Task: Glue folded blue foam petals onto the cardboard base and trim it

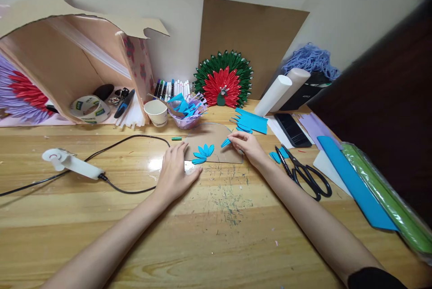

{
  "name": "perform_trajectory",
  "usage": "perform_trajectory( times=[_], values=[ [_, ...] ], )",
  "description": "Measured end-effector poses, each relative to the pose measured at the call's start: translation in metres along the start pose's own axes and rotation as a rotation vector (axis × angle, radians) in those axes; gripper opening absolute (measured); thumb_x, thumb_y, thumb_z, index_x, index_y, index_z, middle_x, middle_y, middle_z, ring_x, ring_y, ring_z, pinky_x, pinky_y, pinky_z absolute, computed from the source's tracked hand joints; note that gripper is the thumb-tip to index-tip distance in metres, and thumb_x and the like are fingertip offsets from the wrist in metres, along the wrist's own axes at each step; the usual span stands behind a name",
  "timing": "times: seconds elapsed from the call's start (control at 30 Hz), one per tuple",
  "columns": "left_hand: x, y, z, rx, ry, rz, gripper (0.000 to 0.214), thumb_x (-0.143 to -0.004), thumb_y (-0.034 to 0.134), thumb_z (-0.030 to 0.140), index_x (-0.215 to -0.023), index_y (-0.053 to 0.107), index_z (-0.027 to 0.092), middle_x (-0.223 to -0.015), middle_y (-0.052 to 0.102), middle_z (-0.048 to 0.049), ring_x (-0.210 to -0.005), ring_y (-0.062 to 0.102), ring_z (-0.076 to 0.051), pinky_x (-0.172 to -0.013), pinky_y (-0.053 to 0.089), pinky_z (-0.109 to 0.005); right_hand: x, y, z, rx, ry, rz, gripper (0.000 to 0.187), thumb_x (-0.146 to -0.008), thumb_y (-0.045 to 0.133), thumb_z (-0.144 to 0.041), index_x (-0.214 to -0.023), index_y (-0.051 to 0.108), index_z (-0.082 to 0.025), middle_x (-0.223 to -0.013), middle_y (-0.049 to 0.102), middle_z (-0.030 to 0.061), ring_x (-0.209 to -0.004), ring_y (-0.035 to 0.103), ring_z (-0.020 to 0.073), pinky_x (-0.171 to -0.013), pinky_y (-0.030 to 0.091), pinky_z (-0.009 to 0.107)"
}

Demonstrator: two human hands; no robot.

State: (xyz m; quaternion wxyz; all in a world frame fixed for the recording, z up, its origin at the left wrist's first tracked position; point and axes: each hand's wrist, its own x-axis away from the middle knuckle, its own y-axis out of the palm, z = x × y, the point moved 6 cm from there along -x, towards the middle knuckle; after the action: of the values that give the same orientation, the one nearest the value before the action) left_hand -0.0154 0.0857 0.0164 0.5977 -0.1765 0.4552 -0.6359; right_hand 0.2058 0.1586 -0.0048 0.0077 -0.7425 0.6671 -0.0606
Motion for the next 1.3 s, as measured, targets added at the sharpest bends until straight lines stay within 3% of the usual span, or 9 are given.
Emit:
perform_trajectory(
  times=[0.3,0.6,0.73,0.97,1.13,1.3],
  values=[
    [0.000,0.000,-0.003,-0.052,-0.036,0.020,0.062,-0.071,0.061,0.038,-0.125,0.037,0.018,-0.118,0.046,-0.0129,-0.109,0.043,-0.030,-0.093,0.034,-0.046,-0.002,-0.002,0.002,-0.021,-0.018,-0.022,0.024,-0.065,0.069,-0.037,-0.075,0.063,-0.016,-0.060,0.053,-0.0029,-0.050,0.041,0.0074,-0.051,0.031,0.023],
    [0.002,0.001,-0.002,-0.137,-0.056,-0.008,0.072,-0.063,0.062,0.055,-0.121,0.042,0.016,-0.106,0.045,-0.0121,-0.101,0.042,-0.031,-0.089,0.035,-0.047,0.001,0.004,-0.004,0.052,-0.043,-0.099,0.023,-0.066,0.068,-0.036,-0.075,0.062,-0.015,-0.068,0.059,-0.0001,-0.056,0.049,0.0090,-0.058,0.038,0.025],
    [0.002,0.001,0.001,-0.181,-0.064,-0.056,0.066,-0.071,0.052,0.061,-0.117,0.045,0.014,-0.103,0.047,-0.0119,-0.097,0.042,-0.029,-0.089,0.034,-0.047,-0.001,0.005,-0.006,0.086,-0.058,-0.122,0.023,-0.067,0.068,-0.035,-0.075,0.062,-0.014,-0.069,0.059,0.0005,-0.057,0.050,0.0091,-0.059,0.039,0.025],
    [0.002,0.002,0.004,-0.206,-0.066,-0.084,0.050,-0.080,0.044,0.053,-0.113,0.047,0.015,-0.106,0.050,-0.0111,-0.096,0.043,-0.028,-0.090,0.034,-0.046,0.011,0.019,-0.002,0.093,0.016,-0.237,0.024,-0.068,0.068,-0.034,-0.080,0.059,-0.015,-0.067,0.060,0.0004,-0.059,0.055,0.0104,-0.056,0.040,0.024],
    [0.002,0.002,0.002,-0.198,-0.076,-0.095,0.048,-0.081,0.044,0.050,-0.113,0.046,0.015,-0.106,0.050,-0.0107,-0.098,0.043,-0.027,-0.092,0.033,-0.045,0.015,0.023,0.000,0.166,-0.014,-0.206,0.022,-0.066,0.069,-0.031,-0.077,0.059,-0.014,-0.072,0.061,0.0018,-0.064,0.056,0.0107,-0.060,0.042,0.024],
    [0.002,0.002,0.002,-0.191,-0.073,-0.098,0.045,-0.082,0.044,0.048,-0.113,0.047,0.015,-0.106,0.050,-0.0108,-0.099,0.043,-0.027,-0.091,0.033,-0.046,0.013,0.020,0.003,0.204,-0.005,-0.194,0.023,-0.068,0.066,-0.032,-0.079,0.059,-0.014,-0.069,0.058,0.0008,-0.058,0.052,0.0093,-0.053,0.038,0.022]
  ],
)
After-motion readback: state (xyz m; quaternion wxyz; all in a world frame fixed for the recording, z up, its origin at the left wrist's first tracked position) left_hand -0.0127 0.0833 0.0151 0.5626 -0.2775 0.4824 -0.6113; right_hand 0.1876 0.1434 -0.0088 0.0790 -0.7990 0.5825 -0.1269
